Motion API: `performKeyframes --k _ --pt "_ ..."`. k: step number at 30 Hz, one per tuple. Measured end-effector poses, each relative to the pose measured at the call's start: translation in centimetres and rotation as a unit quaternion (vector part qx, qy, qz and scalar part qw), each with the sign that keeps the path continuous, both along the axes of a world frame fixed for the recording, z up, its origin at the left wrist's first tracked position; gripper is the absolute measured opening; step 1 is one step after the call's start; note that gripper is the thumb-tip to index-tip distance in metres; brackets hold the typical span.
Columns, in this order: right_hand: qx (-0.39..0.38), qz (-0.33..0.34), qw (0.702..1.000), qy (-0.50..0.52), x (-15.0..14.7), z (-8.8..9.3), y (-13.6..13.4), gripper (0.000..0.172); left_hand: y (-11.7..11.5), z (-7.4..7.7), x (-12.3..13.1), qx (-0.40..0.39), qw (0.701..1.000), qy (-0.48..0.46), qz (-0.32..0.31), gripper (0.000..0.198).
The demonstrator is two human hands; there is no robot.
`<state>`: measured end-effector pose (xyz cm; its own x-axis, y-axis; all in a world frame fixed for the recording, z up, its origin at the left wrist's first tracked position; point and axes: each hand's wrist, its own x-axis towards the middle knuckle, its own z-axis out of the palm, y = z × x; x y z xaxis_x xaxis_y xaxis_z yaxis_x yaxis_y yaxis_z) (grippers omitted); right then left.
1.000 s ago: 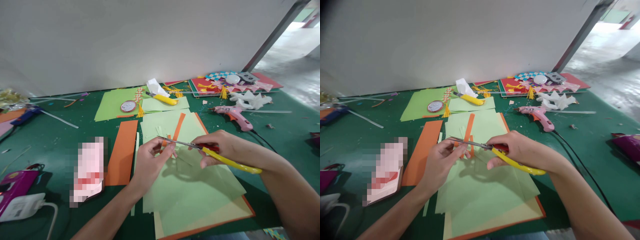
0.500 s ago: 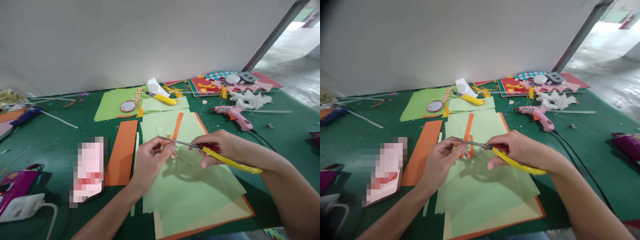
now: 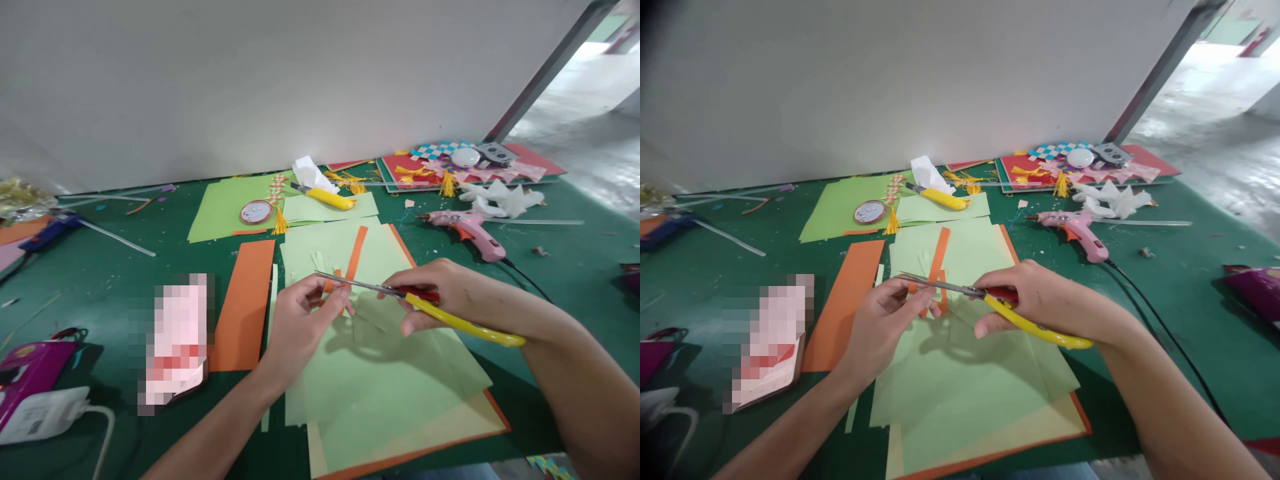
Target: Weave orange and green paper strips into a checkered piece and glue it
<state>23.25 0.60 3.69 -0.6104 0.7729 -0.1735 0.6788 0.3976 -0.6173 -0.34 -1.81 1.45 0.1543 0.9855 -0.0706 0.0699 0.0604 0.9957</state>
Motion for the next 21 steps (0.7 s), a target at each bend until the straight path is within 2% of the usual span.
performKeyframes --k 7,15,21 --pt "0.006 -0.01 1.0 0.002 0.0 0.1 -0.1 0.045 0.0 -0.5 -0.2 0.003 1.0 -0.012 -0.006 0.014" --pt "0.007 -0.039 0.998 0.05 0.3 -0.5 0.4 0.044 0.1 0.0 -0.2 -0.002 1.0 0.0 -0.009 0.02" --pt "0.039 -0.096 0.99 0.099 1.2 -1.5 0.9 0.06 0.3 -0.5 -0.2 -0.003 1.0 -0.007 0.014 0.024"
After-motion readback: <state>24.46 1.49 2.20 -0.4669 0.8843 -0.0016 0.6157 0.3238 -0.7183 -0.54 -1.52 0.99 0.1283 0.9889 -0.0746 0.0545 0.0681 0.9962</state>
